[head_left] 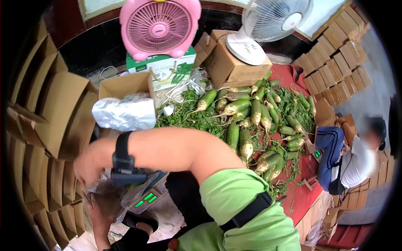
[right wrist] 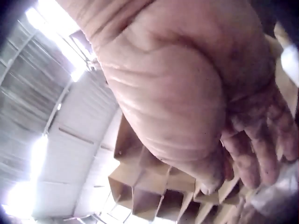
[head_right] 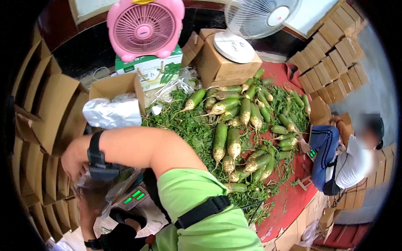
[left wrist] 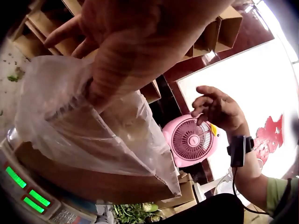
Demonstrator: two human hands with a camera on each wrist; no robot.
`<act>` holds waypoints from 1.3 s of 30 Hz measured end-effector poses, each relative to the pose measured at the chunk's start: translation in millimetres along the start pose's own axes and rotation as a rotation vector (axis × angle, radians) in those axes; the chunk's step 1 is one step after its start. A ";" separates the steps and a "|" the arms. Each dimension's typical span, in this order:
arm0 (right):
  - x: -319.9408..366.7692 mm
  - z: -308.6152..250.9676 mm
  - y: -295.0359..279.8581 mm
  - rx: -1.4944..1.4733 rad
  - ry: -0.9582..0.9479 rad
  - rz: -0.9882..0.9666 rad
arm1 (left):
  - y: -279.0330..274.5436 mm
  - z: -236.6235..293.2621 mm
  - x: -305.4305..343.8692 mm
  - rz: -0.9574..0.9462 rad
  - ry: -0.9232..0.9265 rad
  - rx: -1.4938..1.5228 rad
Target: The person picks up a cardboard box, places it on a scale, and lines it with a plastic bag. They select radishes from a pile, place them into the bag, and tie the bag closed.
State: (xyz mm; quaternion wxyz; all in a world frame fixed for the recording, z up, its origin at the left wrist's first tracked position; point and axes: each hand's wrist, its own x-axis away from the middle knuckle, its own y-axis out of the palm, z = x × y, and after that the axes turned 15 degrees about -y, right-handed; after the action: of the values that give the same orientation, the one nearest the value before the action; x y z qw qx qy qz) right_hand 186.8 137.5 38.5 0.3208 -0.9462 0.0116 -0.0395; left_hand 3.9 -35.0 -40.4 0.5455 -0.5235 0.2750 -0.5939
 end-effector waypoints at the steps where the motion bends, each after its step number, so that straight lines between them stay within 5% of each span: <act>1: 18.9 6.1 -10.9 0.081 -0.055 0.177 | 2.5 -5.2 -1.7 0.011 -0.007 0.007; 4: 96.0 37.5 -25.3 0.034 0.006 0.581 | 1.8 3.5 -4.3 0.034 -0.016 -0.006; 8: 203.0 122.7 26.7 0.097 0.377 1.047 | 13.9 -24.3 -11.9 0.024 0.002 -0.094; 13: 320.4 204.3 174.1 0.092 1.079 1.069 | 25.2 -45.9 -17.2 0.070 0.081 -0.186; 15: 354.5 195.1 222.5 0.068 1.358 1.142 | 22.8 -42.7 -12.9 -0.012 -0.008 0.092; 20: 423.2 154.9 327.5 0.114 1.413 1.294 | 20.4 -49.0 -8.5 0.016 -0.072 -0.040; 22: 430.7 119.7 353.2 -0.305 1.440 1.376 | 23.6 -48.1 -10.6 0.033 -0.086 -0.047; 24: 432.4 95.7 402.2 -0.344 1.239 1.404 | 21.3 -43.8 -9.1 0.064 -0.103 -0.120; 25: 423.0 66.2 391.3 -0.415 1.301 1.273 | 20.8 -43.8 -9.2 0.049 -0.095 -0.133; 28: 407.9 5.5 408.6 -1.037 1.220 1.267 | 19.1 -57.1 -12.6 -0.043 -0.129 -0.093; 31: 404.4 -22.0 467.5 -1.246 1.374 0.810 | 24.3 -60.1 -17.6 0.024 -0.012 -0.089; 32: 407.0 -25.2 500.7 -1.259 1.378 0.817 | 22.8 -48.7 -14.4 0.038 0.036 -0.075; 34: 417.5 -22.0 576.4 -0.583 1.213 0.229 | 21.7 -38.0 -13.7 0.052 0.089 -0.064; 35: 416.8 -22.5 594.2 -0.593 1.211 0.234 | 20.9 -36.9 -14.0 0.067 0.104 -0.107; 37: 408.1 -30.0 610.2 -0.927 1.714 1.115 | 17.6 -41.3 -13.8 0.076 0.123 -0.162; 39: 399.0 -33.3 605.0 -0.650 1.746 1.081 | 19.2 -51.2 -17.6 0.081 0.151 -0.142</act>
State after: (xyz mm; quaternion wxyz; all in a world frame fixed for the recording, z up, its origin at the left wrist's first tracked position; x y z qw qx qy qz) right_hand 583.7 -381.9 -276.2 -0.0901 -0.5004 0.6632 -0.5492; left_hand -38.9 -35.9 -78.6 0.5083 -0.5029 0.3777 -0.5883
